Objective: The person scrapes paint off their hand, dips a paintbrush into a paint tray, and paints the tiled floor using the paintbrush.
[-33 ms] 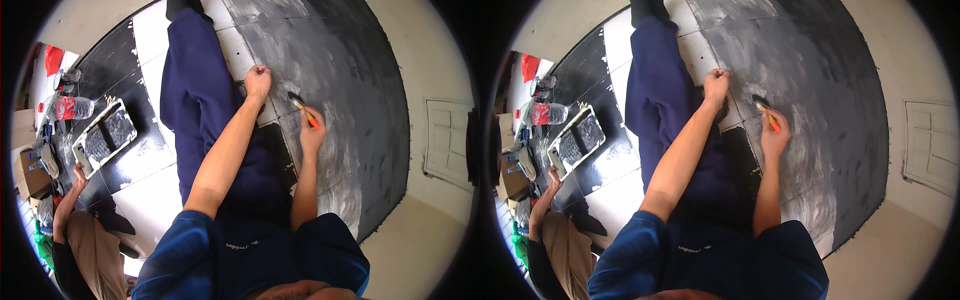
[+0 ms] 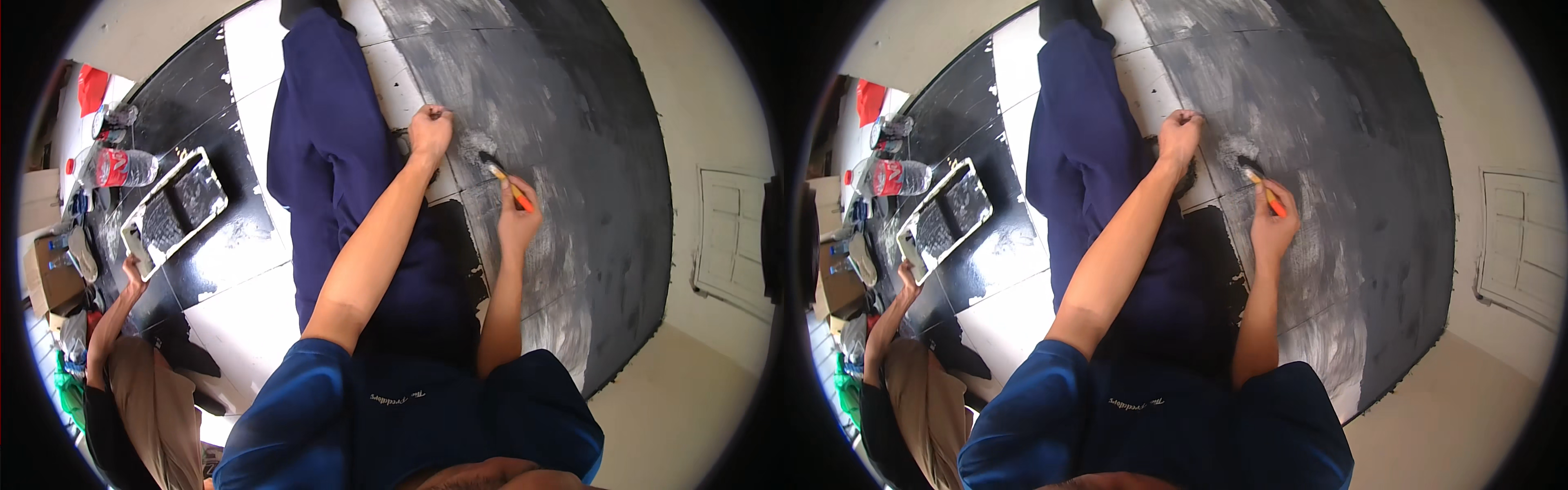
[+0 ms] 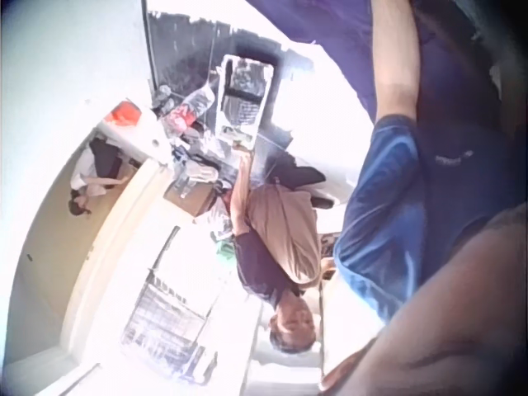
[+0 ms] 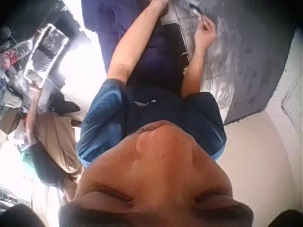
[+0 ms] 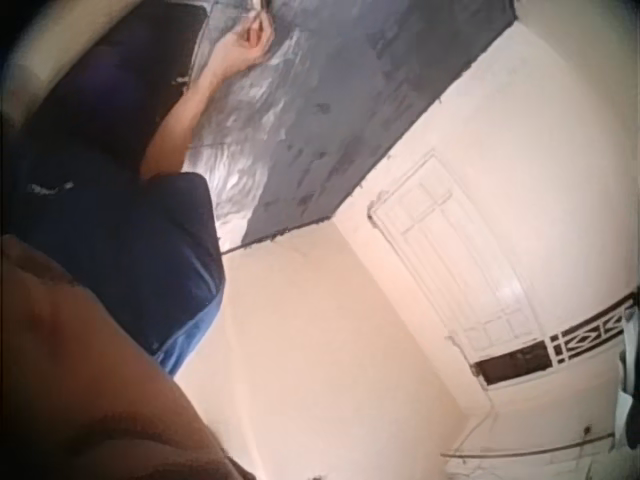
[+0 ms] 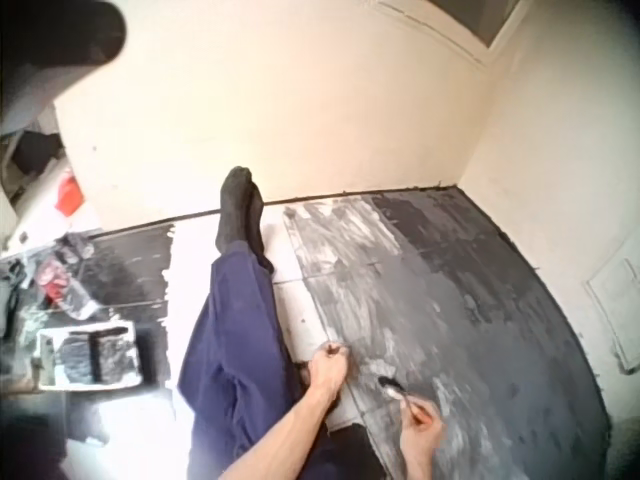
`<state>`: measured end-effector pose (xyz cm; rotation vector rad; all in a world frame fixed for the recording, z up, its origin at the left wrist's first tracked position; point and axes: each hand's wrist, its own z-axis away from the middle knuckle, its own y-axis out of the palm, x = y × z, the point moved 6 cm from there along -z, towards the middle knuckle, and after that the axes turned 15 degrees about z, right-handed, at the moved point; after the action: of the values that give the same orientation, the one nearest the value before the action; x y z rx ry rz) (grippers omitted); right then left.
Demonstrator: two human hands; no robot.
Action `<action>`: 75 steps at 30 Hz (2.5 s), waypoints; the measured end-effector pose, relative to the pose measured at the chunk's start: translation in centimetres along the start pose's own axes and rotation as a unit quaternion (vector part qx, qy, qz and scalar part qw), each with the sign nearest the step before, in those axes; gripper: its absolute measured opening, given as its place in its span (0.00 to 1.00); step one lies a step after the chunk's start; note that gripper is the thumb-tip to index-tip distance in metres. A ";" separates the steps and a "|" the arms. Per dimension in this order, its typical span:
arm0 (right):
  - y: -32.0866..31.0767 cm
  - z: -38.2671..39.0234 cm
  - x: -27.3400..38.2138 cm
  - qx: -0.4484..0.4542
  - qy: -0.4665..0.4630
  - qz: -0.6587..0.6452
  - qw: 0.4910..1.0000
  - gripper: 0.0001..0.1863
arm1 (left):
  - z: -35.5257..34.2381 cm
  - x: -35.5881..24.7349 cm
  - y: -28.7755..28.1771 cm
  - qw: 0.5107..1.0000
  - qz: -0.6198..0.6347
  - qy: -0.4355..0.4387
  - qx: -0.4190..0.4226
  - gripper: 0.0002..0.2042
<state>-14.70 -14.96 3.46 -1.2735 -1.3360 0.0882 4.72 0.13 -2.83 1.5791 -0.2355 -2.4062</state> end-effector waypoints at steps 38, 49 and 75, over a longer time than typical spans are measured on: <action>0.7 1.5 -2.2 0.038 0.068 -0.029 0.997 0.07 | 3.4 -4.4 -42.3 0.889 0.389 0.104 -0.218 0.32; 0.3 2.0 -1.9 0.035 0.063 -0.059 0.996 0.07 | -0.3 -4.4 -42.8 0.871 0.440 0.136 -0.173 0.18; -0.8 2.7 -4.0 -0.003 0.120 -0.172 0.978 0.11 | 1.4 -6.9 -43.6 0.872 0.400 0.178 -0.219 0.17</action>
<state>-18.46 -16.32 0.74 -1.0065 -1.3244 -0.3034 0.75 43.81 -8.10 1.3125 -0.1969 -1.3843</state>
